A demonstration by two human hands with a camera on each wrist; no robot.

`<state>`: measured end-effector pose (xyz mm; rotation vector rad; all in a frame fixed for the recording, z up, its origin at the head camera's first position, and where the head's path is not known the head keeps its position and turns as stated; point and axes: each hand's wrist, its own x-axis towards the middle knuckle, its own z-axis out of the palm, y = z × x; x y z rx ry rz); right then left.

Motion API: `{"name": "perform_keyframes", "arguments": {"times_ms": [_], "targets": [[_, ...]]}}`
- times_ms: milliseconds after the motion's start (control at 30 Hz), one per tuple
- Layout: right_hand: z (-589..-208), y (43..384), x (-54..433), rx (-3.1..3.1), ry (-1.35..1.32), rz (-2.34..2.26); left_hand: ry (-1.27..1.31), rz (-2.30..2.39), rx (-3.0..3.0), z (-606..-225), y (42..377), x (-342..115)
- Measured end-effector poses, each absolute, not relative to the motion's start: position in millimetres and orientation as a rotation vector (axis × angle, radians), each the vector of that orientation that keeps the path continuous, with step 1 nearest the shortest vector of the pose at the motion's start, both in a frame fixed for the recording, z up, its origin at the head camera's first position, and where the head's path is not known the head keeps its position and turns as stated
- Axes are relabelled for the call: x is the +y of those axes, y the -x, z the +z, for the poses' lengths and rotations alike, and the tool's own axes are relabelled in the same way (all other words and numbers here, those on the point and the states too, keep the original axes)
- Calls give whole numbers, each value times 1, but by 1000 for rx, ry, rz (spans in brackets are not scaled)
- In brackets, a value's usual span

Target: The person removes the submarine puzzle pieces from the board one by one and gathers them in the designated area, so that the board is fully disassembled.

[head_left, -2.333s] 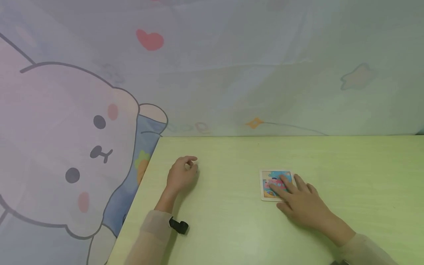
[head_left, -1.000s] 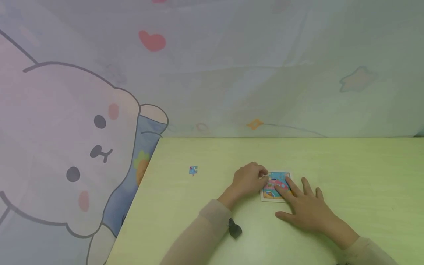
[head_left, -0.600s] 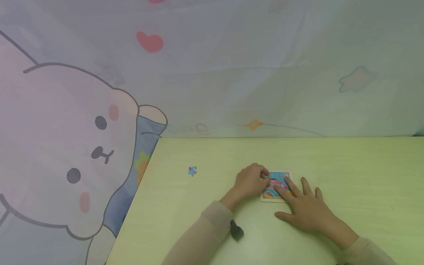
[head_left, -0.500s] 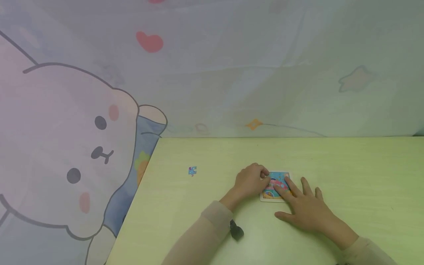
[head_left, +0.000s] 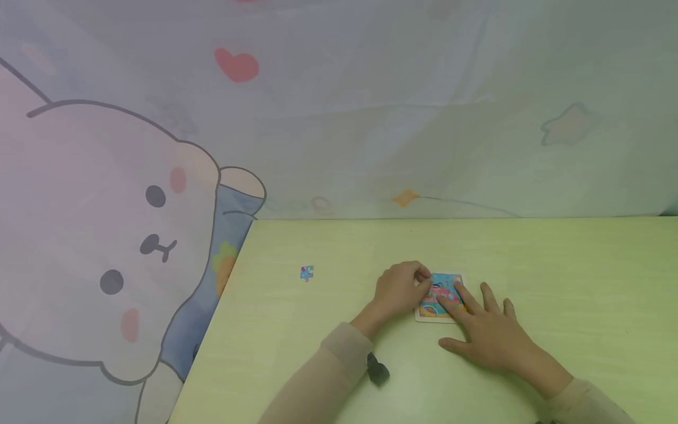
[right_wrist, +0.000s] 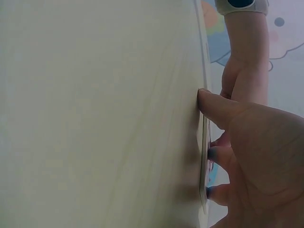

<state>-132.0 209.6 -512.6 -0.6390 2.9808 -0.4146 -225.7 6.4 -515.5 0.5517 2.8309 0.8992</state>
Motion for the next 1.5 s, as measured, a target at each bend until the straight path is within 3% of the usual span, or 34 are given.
{"name": "perform_keyframes", "arguments": {"times_ms": [767, 1500], "targets": [[-517, 132, 210, 2979, 625, -392, -411, 1220, 2846, -514, 221, -9], [-514, 130, 216, 2990, 649, -395, 21, 1355, 2875, -495, 230, -146]]}}
